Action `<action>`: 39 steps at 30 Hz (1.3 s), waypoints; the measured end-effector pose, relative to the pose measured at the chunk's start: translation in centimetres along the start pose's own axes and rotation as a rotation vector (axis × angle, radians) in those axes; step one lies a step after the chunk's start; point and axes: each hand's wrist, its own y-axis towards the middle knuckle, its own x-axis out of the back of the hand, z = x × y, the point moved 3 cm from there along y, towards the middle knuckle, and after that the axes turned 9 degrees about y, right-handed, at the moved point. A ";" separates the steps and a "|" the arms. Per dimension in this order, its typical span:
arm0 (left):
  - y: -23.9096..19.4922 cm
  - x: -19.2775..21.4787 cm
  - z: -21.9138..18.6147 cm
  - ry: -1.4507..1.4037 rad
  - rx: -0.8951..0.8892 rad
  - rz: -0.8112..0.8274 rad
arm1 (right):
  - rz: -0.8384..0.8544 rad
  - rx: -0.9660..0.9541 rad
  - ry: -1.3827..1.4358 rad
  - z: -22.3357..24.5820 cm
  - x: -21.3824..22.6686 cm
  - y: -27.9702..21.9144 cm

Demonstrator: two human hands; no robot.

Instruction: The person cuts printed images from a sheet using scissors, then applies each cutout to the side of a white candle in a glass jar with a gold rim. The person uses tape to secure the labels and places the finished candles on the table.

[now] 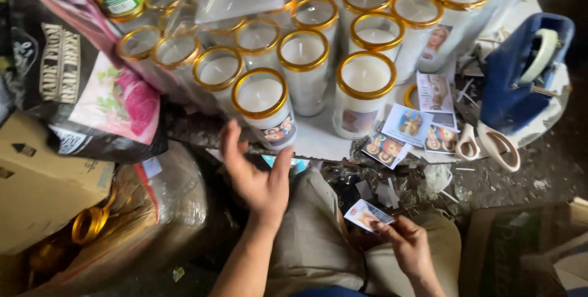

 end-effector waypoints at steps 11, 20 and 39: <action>4.7 -0.5 -0.8 0.210 -0.047 0.161 | 0.043 -0.177 0.022 -3.5 0.1 0.3; 19.0 -9.5 -6.4 0.701 -0.366 1.153 | 0.082 -0.140 -0.028 -1.7 -1.8 -1.1; 19.8 -11.4 -4.3 0.683 -0.647 1.085 | 0.070 -0.008 -0.202 0.4 -0.4 -2.2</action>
